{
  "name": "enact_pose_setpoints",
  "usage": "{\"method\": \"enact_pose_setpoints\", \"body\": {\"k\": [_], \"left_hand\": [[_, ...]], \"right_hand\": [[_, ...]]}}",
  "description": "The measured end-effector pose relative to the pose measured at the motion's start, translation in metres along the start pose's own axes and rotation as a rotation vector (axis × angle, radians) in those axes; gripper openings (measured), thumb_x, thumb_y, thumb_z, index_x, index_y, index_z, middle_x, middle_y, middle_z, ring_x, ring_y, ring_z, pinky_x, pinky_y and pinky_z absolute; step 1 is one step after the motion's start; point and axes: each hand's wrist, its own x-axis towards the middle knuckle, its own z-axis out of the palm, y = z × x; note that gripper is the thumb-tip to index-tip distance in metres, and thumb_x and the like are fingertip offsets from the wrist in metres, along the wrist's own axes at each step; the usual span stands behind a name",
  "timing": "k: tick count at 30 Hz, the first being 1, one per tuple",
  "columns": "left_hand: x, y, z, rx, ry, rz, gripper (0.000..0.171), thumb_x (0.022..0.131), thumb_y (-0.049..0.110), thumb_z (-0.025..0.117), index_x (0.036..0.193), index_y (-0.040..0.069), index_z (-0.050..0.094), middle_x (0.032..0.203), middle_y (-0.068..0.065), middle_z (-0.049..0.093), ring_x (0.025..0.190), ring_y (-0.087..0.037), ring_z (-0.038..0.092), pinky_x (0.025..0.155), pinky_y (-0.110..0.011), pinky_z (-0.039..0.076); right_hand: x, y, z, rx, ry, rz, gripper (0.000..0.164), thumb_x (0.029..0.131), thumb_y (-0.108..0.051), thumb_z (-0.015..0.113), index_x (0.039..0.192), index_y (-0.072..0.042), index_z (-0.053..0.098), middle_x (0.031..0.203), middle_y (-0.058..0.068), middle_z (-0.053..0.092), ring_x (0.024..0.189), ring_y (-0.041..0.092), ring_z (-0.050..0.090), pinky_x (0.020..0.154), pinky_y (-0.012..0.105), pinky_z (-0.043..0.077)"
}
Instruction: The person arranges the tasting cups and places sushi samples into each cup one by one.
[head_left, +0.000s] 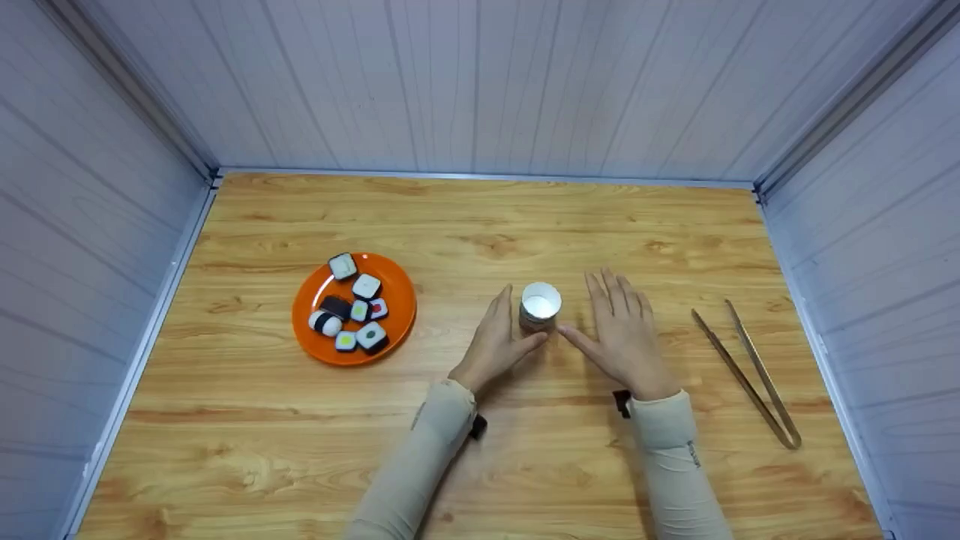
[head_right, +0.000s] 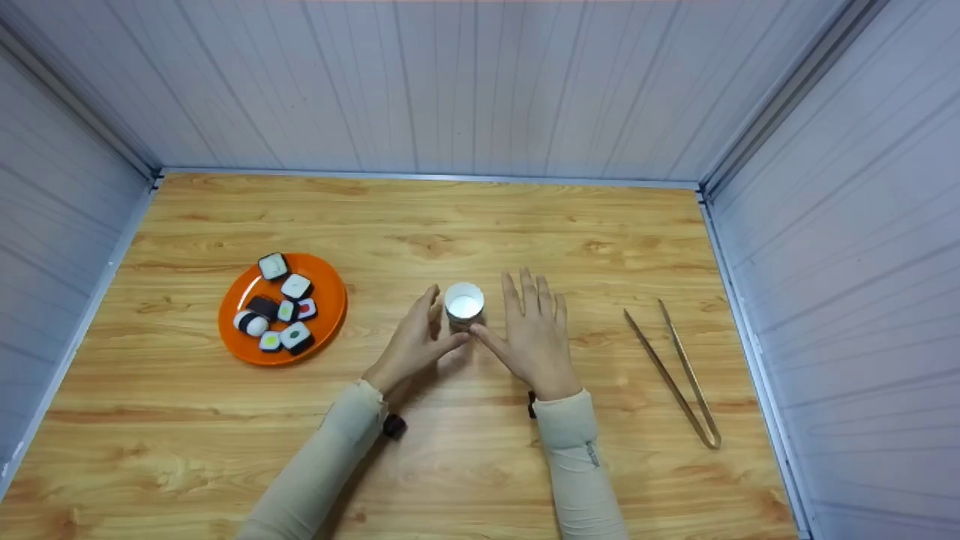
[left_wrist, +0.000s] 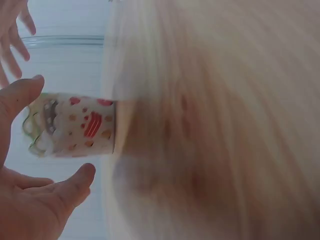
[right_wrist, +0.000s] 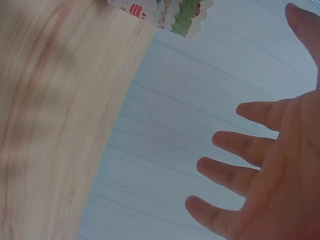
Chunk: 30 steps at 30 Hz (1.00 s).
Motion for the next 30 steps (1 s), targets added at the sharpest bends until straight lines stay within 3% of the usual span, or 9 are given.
{"method": "enact_pose_setpoints", "body": {"k": [7,15,20,25,30], "left_hand": [[0.011,0.0,0.014,0.035,0.046,0.037,0.1,0.086,0.037,0.079,0.153,-0.009,0.022,0.153,-0.027,0.035,0.141,-0.035,0.036,0.113,-0.044,0.032],[0.019,0.0,0.02,0.038,0.087,0.027,0.085,0.085,0.021,0.082,0.149,-0.008,0.034,0.144,-0.024,0.049,0.134,-0.032,0.047,0.11,-0.041,0.036],[0.019,0.0,0.019,0.028,0.107,0.021,0.069,0.085,0.019,0.082,0.141,-0.001,0.048,0.133,-0.016,0.06,0.125,-0.026,0.055,0.106,-0.038,0.042],[0.017,0.001,0.016,0.021,0.092,-0.007,0.065,0.086,0.022,0.081,0.139,0.002,0.05,0.132,-0.013,0.061,0.125,-0.024,0.056,0.105,-0.037,0.043],[0.009,0.002,0.009,0.053,0.094,0.027,0.064,0.085,0.019,0.082,0.137,0.001,0.051,0.129,-0.013,0.062,0.122,-0.024,0.057,0.104,-0.037,0.044]], "right_hand": [[0.001,-0.002,0.008,0.052,-0.034,-0.031,0.084,0.097,-0.055,0.058,0.157,-0.006,0.027,0.155,0.027,0.03,0.137,0.049,0.033,0.105,0.067,0.032],[0.0,-0.005,0.015,0.078,-0.05,-0.052,0.081,0.097,-0.049,0.061,0.157,-0.005,0.028,0.15,0.028,0.038,0.132,0.048,0.041,0.1,0.065,0.038],[0.001,-0.007,0.018,0.084,-0.046,-0.078,0.077,0.097,-0.043,0.064,0.156,-0.005,0.031,0.147,0.029,0.041,0.13,0.046,0.043,0.101,0.063,0.039],[0.003,-0.009,0.019,0.069,-0.02,-0.12,0.071,0.097,-0.033,0.067,0.154,-0.006,0.035,0.141,0.027,0.047,0.127,0.044,0.047,0.096,0.06,0.044],[0.005,-0.013,0.019,0.051,0.003,-0.164,0.058,0.097,-0.027,0.067,0.149,-0.011,0.046,0.139,0.025,0.05,0.122,0.044,0.051,0.09,0.06,0.048]]}}
